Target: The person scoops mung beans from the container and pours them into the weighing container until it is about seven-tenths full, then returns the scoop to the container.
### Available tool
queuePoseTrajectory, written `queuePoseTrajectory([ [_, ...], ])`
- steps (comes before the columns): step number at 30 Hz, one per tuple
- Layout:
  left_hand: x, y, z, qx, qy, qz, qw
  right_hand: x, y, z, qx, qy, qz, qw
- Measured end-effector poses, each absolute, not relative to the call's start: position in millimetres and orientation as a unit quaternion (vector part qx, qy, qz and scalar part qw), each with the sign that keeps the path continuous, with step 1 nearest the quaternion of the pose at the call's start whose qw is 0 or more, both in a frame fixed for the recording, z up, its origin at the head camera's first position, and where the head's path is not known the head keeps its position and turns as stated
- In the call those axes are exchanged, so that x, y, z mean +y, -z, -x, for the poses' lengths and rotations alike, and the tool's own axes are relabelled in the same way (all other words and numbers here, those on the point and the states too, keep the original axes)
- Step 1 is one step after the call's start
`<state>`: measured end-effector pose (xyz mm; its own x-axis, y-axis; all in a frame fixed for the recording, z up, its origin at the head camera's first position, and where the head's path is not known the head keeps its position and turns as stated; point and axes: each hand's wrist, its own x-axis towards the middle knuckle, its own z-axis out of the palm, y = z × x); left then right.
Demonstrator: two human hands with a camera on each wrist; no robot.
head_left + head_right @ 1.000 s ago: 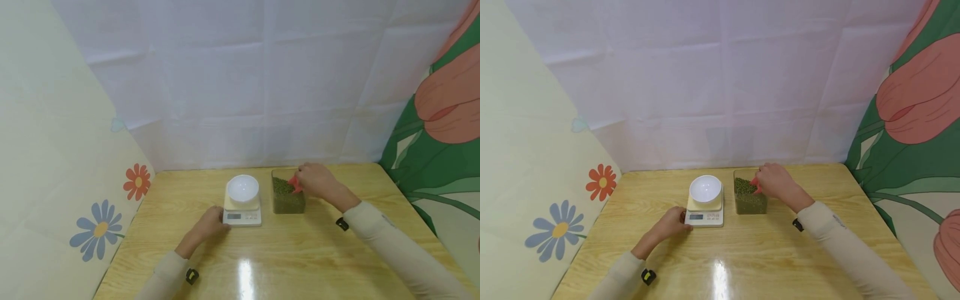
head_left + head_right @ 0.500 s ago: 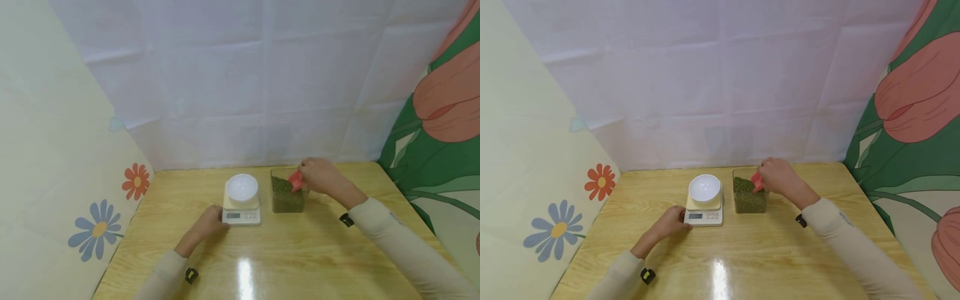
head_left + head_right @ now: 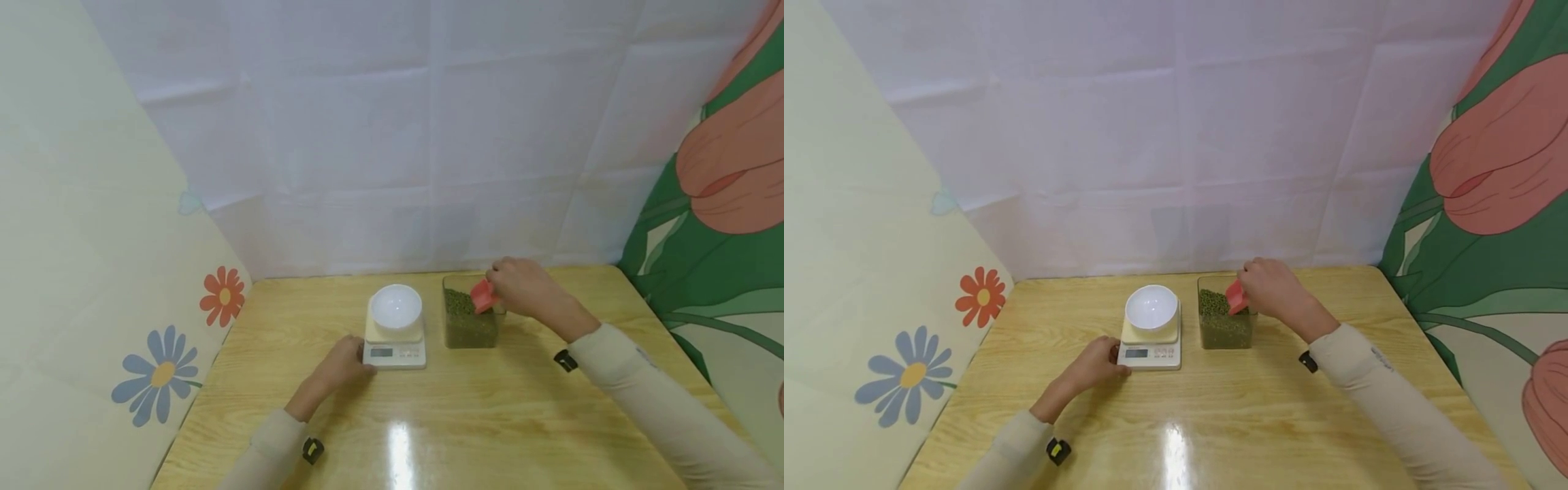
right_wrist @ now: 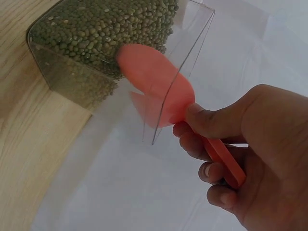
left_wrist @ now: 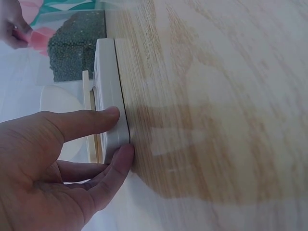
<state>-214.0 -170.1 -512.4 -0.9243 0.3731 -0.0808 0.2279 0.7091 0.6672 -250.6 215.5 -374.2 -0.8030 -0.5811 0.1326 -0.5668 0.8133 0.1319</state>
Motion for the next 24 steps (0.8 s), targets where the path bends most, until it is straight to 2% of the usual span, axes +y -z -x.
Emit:
queuePoseTrajectory([
  [24, -169, 512, 214, 0.926, -0.33, -0.15, 0.1, 222, 397, 257, -0.95, -0.015, -0.297, 0.095],
])
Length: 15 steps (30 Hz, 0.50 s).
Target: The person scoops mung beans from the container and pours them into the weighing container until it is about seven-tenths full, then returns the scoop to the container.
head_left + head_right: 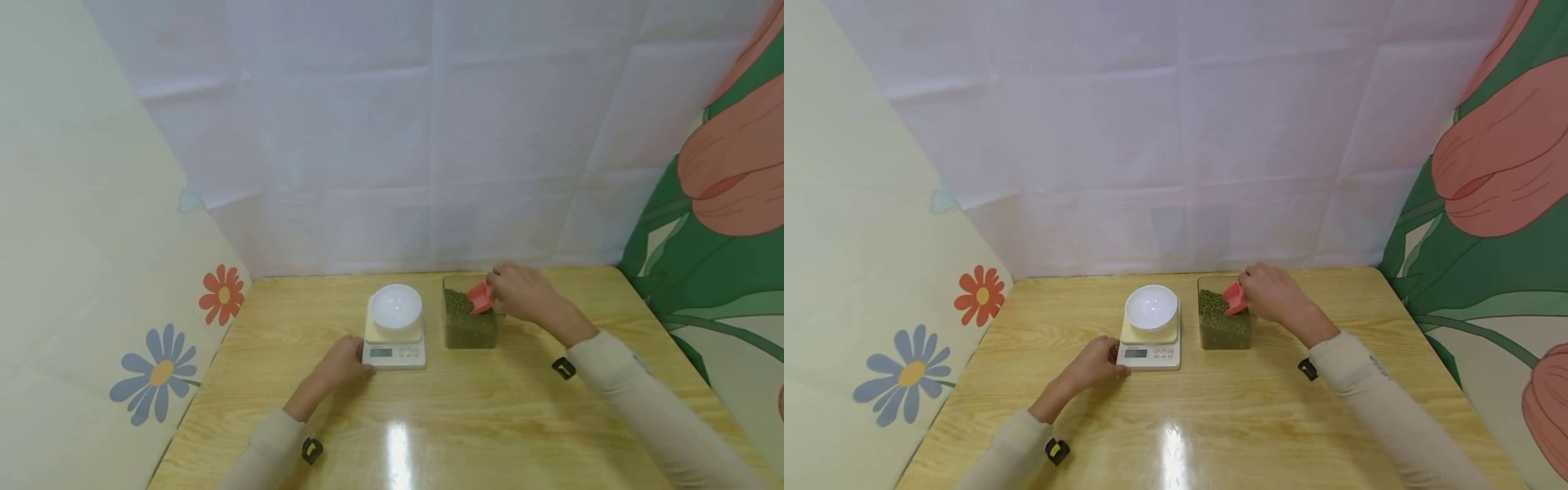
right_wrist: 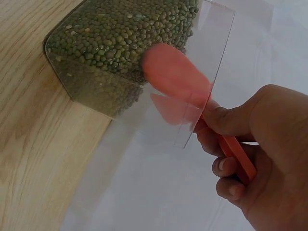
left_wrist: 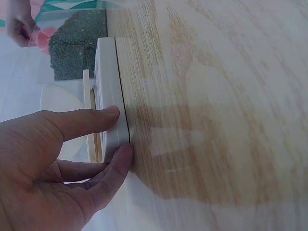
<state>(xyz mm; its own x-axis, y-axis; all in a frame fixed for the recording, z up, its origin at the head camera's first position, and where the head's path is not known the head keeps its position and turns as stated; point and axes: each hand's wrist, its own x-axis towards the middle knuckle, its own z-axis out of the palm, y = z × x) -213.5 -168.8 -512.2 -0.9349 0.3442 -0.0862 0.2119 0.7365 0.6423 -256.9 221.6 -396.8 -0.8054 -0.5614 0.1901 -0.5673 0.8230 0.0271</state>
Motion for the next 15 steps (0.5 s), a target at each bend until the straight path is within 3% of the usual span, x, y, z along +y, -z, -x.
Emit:
queuePoseTrajectory([
  [15, -169.2, 511.5, 213.8, 0.919, -0.345, -0.156, 0.109, 223.1, 403.8, 258.7, -0.952, -0.047, -0.288, 0.092],
])
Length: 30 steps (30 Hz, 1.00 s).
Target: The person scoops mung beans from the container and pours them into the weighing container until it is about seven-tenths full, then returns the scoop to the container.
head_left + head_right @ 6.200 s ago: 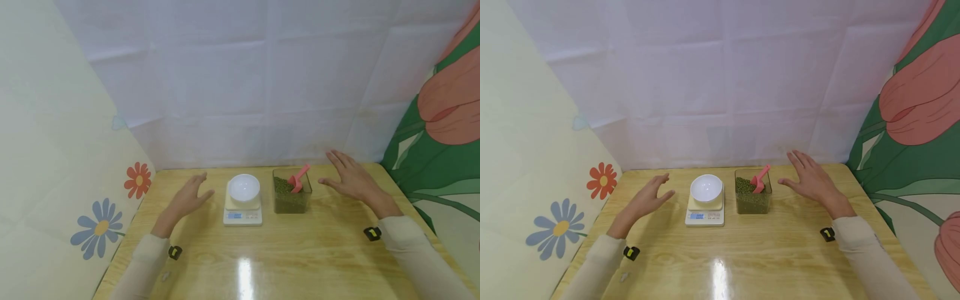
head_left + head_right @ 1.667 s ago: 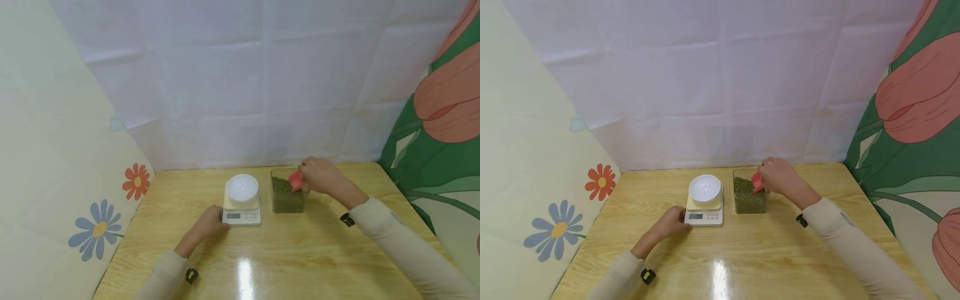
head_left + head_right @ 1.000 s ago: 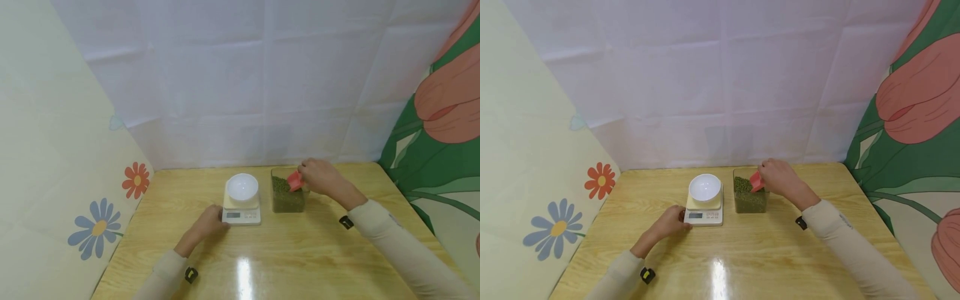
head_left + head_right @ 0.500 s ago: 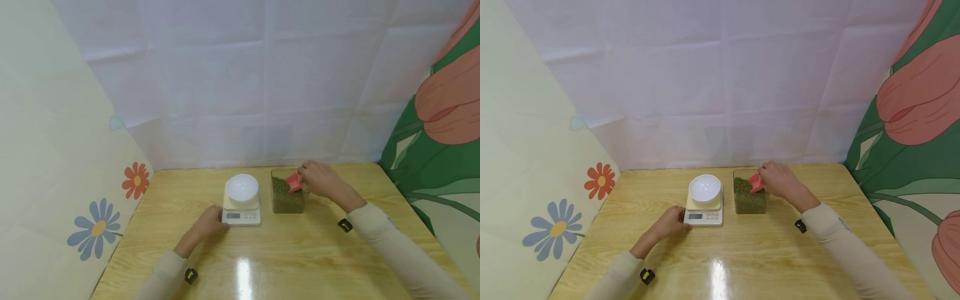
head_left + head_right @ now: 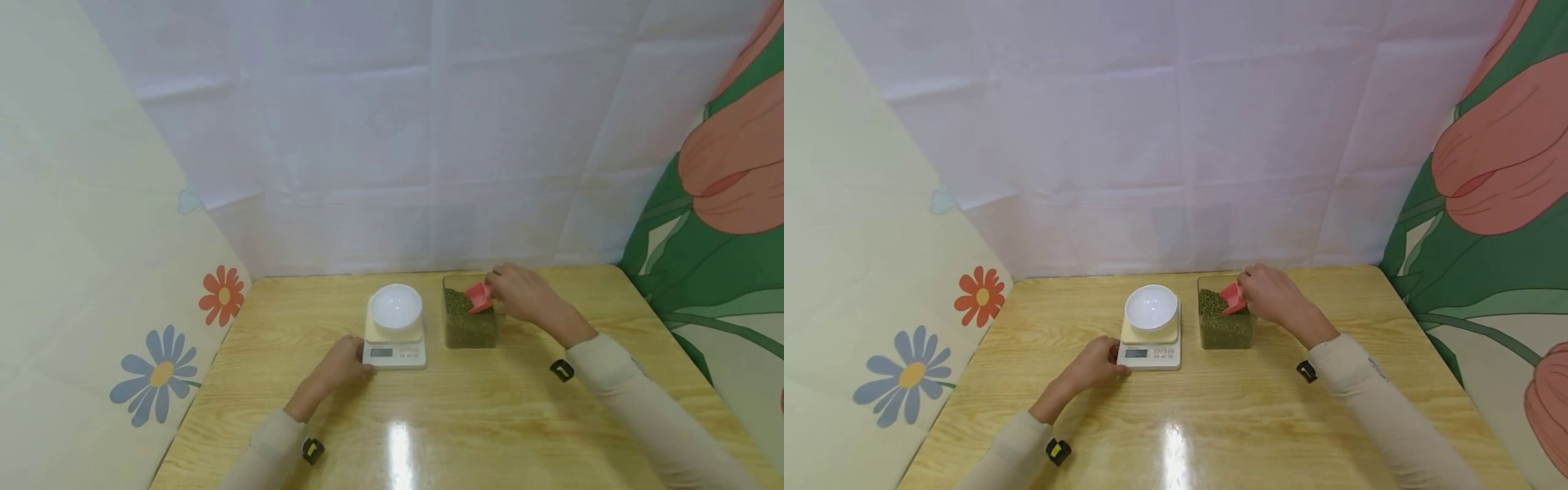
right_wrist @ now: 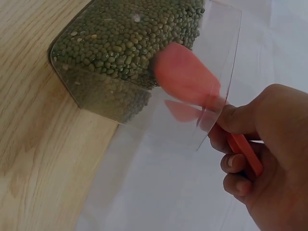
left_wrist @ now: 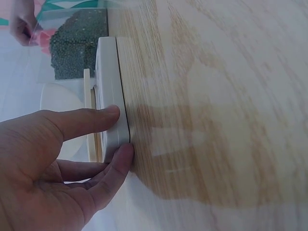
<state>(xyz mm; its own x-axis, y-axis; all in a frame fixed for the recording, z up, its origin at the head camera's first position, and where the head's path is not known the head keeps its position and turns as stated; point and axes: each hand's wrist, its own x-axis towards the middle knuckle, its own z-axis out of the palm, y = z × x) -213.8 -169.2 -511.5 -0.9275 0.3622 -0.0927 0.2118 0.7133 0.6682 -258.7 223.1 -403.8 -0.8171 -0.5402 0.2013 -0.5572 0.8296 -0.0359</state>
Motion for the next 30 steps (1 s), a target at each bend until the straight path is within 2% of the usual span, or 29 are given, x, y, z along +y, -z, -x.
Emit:
queuePoseTrajectory([
  [30, -168, 510, 214, 0.926, -0.329, -0.148, 0.111, 222, 423, 264, -0.947, -0.076, -0.293, 0.106],
])
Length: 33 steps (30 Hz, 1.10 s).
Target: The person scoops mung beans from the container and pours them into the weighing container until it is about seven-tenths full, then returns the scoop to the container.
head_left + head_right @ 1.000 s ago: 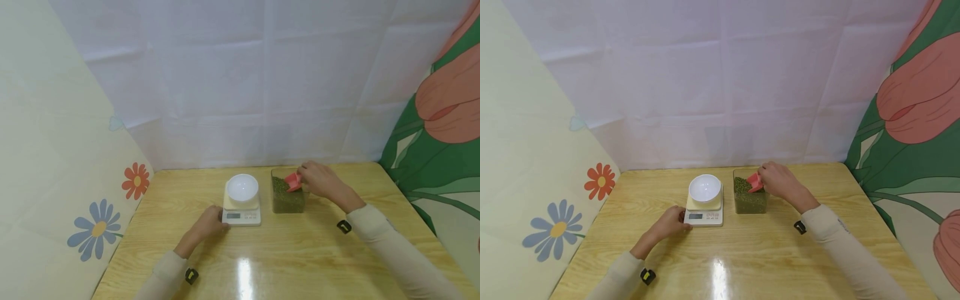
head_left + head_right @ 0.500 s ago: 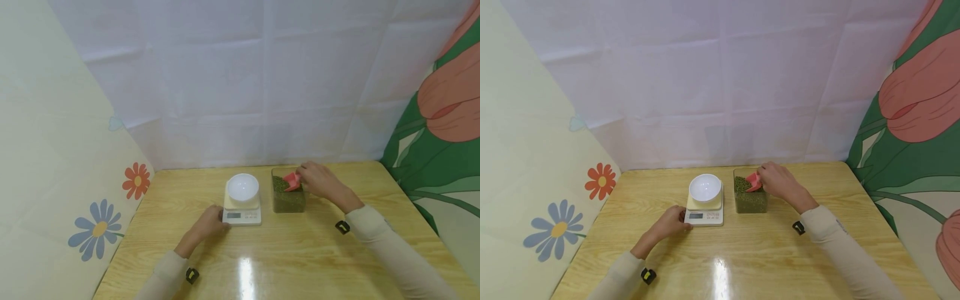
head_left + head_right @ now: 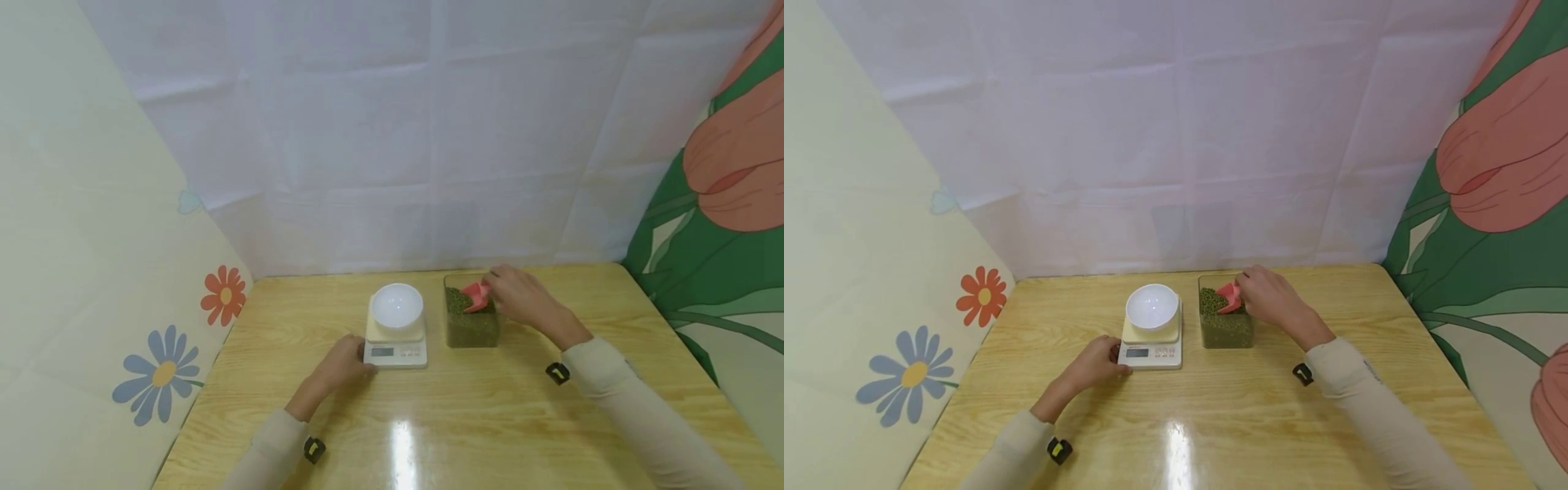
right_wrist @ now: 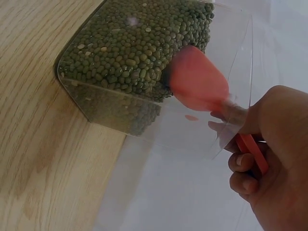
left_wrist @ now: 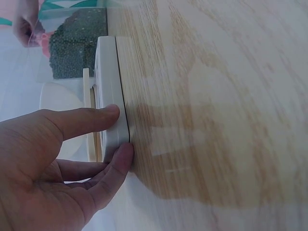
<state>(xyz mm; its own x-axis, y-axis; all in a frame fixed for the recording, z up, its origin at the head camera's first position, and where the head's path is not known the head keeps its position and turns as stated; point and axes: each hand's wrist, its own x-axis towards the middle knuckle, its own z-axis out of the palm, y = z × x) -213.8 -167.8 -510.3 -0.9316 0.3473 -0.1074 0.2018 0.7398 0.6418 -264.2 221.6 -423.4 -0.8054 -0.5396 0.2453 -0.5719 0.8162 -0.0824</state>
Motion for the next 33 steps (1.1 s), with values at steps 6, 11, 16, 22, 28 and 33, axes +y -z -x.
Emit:
queuePoseTrajectory([
  [6, -167.8, 511.4, 214.2, 0.927, -0.327, -0.147, 0.113, 222.2, 424.4, 264.0, -0.948, -0.08, -0.291, 0.102],
  [11, -168.2, 511.9, 215.1, 0.926, -0.328, -0.147, 0.114, 222.6, 424.9, 265.1, -0.948, -0.087, -0.288, 0.1],
  [16, -167.8, 512.7, 217.2, 0.927, -0.327, -0.142, 0.113, 222.4, 425.9, 265.6, -0.947, -0.096, -0.288, 0.102],
  [22, -167.2, 512.0, 217.2, 0.925, -0.33, -0.146, 0.116, 223.2, 427.7, 264.7, -0.947, -0.105, -0.287, 0.104],
  [28, -167.7, 510.8, 215.6, 0.925, -0.333, -0.145, 0.114, 223.3, 430.0, 265.0, -0.946, -0.107, -0.286, 0.107],
  [33, -168.1, 511.2, 215.2, 0.926, -0.331, -0.146, 0.107, 223.3, 431.2, 266.1, -0.947, -0.113, -0.283, 0.105],
])
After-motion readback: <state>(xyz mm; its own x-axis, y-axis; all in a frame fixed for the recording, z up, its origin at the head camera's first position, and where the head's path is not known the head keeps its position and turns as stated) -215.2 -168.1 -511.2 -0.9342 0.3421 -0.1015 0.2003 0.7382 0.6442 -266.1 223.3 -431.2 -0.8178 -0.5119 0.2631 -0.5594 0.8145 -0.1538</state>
